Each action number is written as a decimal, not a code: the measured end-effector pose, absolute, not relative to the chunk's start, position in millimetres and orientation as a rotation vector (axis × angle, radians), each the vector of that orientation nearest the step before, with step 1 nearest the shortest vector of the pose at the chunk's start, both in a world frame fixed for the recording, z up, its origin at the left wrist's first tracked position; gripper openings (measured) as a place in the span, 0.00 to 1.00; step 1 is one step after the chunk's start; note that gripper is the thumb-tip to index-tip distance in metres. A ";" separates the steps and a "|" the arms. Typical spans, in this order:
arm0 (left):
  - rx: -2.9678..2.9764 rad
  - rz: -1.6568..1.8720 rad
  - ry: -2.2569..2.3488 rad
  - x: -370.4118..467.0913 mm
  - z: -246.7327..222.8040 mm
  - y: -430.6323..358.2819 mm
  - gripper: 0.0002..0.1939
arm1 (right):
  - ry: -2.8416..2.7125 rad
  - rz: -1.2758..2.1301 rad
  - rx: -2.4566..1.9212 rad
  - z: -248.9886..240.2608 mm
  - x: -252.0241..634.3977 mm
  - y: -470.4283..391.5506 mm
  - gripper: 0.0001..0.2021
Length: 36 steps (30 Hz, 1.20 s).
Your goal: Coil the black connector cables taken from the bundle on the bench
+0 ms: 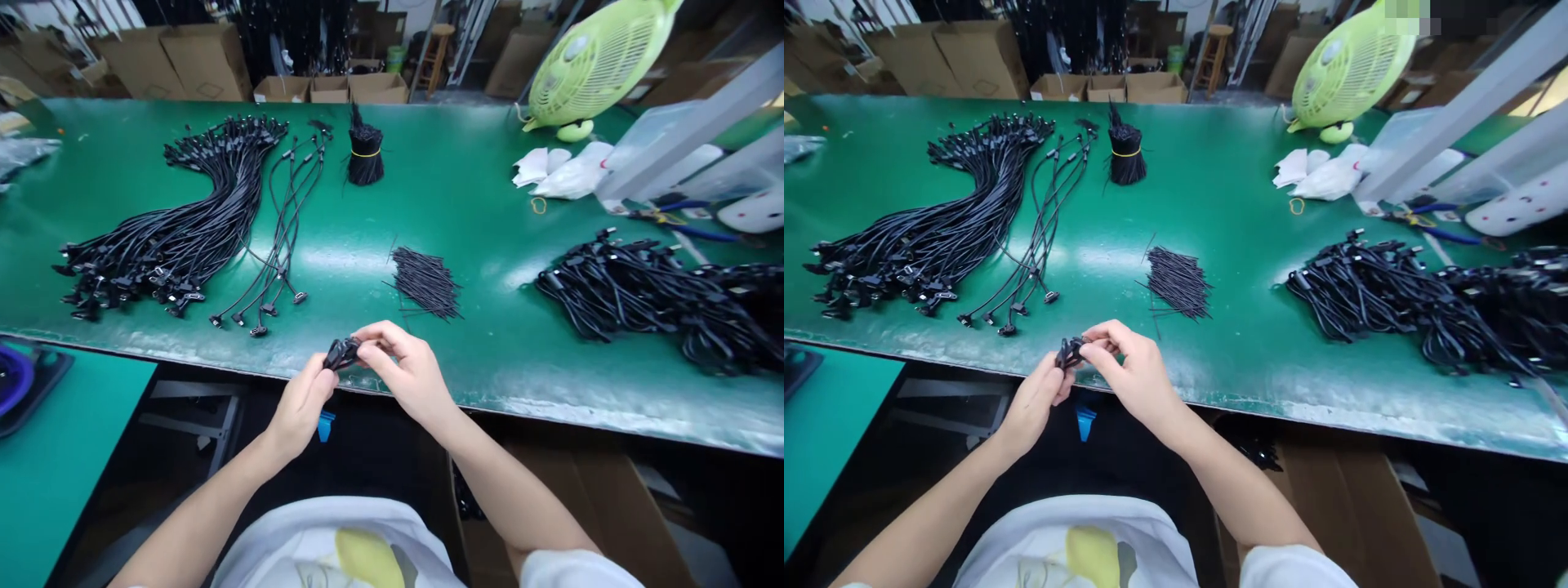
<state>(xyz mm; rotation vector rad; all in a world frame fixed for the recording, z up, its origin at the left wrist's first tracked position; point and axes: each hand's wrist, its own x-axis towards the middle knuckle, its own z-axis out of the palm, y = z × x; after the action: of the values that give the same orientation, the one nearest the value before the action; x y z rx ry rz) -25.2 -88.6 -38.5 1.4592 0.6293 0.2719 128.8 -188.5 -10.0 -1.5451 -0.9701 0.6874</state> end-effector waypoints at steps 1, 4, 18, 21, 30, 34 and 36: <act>1.553 0.293 0.639 -25.2 -37.1 -87.3 0.17 | -0.958 0.657 -1.576 -9.0 126.9 -188.8 0.09; 1.818 0.366 0.680 -23.4 -33.6 -84.3 0.13 | -0.977 0.568 -1.617 -10.3 120.4 -190.9 0.12; 1.889 0.032 0.461 -2.4 -42.9 -86.3 0.17 | -0.706 0.693 -1.450 -45.5 141.3 -199.6 0.15; 1.910 0.088 0.551 2.9 -53.7 -88.6 0.20 | -0.440 0.852 -1.100 -55.6 130.7 -198.8 0.31; 2.106 0.149 0.301 -0.8 -62.4 -62.2 0.19 | -0.603 0.443 -1.821 -31.3 237.7 -264.7 0.23; 2.308 0.351 0.539 -8.8 -55.1 -27.1 0.18 | -0.487 -0.422 -2.540 0.4 355.4 -324.0 0.19; 2.390 0.418 0.619 -10.0 -50.1 -15.8 0.18 | -0.552 -0.528 -2.563 2.6 392.8 -341.4 0.21</act>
<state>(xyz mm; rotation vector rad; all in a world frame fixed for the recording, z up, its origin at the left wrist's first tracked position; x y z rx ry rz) -10.0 -15.8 -50.1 2.3905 0.6188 0.4180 392.8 -341.4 2.6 -2.5629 -0.5521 -0.5277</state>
